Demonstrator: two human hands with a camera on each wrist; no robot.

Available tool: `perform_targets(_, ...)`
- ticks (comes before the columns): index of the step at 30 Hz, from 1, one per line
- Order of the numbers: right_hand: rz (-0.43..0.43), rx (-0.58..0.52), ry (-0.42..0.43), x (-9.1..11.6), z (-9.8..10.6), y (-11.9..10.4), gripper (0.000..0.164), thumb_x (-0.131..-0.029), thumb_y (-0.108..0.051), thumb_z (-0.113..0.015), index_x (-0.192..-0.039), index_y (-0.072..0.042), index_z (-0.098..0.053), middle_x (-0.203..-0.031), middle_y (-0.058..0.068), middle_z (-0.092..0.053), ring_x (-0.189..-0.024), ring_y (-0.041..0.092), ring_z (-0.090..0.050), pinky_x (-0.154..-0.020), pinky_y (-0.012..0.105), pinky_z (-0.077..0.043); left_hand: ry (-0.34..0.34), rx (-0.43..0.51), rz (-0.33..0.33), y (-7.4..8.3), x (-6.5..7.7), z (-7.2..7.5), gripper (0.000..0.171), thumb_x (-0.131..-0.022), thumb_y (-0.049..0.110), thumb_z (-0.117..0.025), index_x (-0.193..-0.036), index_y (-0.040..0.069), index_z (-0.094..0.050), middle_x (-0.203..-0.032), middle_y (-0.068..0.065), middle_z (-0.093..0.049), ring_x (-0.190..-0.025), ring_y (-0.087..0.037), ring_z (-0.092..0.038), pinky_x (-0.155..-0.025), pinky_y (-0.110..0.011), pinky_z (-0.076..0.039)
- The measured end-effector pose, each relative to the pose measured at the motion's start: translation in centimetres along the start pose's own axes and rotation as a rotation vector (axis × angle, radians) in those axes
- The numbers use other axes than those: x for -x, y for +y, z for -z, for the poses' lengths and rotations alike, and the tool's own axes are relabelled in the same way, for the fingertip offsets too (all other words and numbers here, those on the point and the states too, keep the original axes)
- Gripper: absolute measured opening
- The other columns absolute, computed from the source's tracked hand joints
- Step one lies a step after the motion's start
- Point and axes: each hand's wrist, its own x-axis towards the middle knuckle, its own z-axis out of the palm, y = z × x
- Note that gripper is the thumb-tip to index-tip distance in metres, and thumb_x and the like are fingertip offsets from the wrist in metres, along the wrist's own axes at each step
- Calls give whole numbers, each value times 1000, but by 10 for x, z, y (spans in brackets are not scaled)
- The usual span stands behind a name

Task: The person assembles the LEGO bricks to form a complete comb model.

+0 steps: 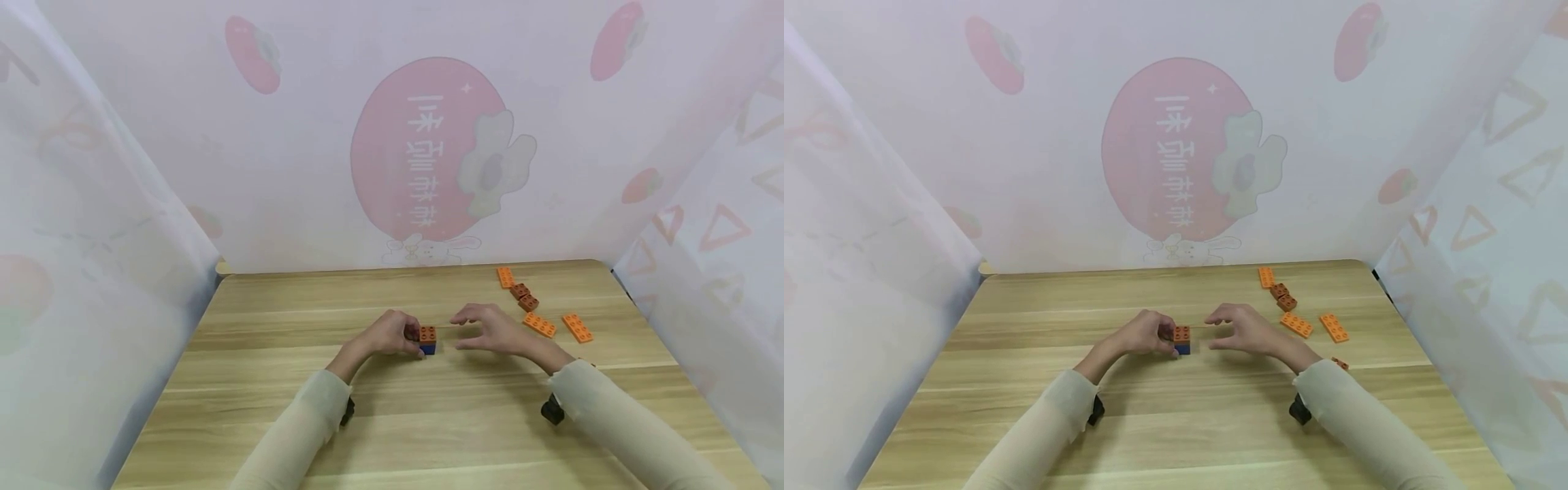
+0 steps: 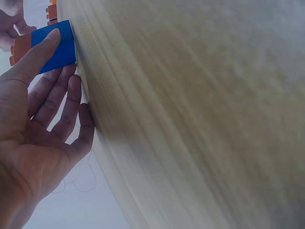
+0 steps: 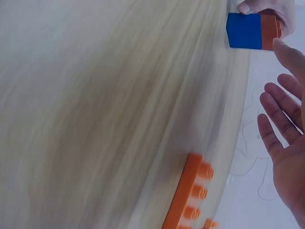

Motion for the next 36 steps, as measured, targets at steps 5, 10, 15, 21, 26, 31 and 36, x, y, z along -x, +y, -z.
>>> perform_targets(5,-8,47,-6,9,9,5,44,-88,-20,-89,-124,0,-74,-118,13,-75,-106,31,-72,-89,52,-60,0,2,0,0,0,-1,26,-80,20,-95,-95,10,-76,-86,5,-75,-75,-5,-65,-72,-23,-56)
perform_targets(10,-8,54,-20,18,21,12,44,-86,-19,-90,-121,2,-75,-115,15,-75,-103,33,-71,-87,54,-59,0,10,4,-1,0,-1,26,-80,21,-96,-96,10,-77,-86,5,-75,-75,-4,-65,-72,-22,-55)
perform_targets(15,-30,78,-38,29,34,17,42,-86,-19,-90,-120,1,-76,-114,15,-75,-103,33,-71,-87,56,-58,4,5,4,1,-1,0,25,-80,21,-95,-94,11,-77,-86,5,-75,-75,-5,-65,-72,-24,-56)
perform_targets(21,-90,129,-90,42,45,24,41,-89,-23,-88,-122,-1,-76,-117,12,-75,-105,28,-71,-89,53,-59,8,-12,9,3,-1,1,26,-80,22,-95,-93,10,-76,-85,4,-75,-75,-5,-65,-72,-24,-56)
perform_targets(26,-108,135,-121,53,50,31,41,-89,-25,-88,-121,-2,-76,-116,9,-75,-105,29,-72,-88,51,-59,4,-29,22,3,-1,0,26,-81,23,-95,-93,11,-76,-85,5,-74,-75,-4,-64,-72,-24,-55)
perform_targets(31,-102,161,-139,63,52,37,43,-88,-30,-89,-120,-4,-77,-114,5,-75,-103,25,-72,-88,49,-59,0,-14,31,1,-1,-1,26,-80,23,-95,-93,12,-76,-85,6,-74,-76,-5,-65,-73,-24,-55)
perform_targets(36,-100,154,-138,70,52,40,44,-87,-31,-90,-120,-4,-77,-115,4,-74,-104,26,-71,-88,48,-59,3,1,34,-1,0,-2,26,-80,22,-96,-94,12,-76,-85,6,-74,-76,-5,-65,-73,-24,-56)
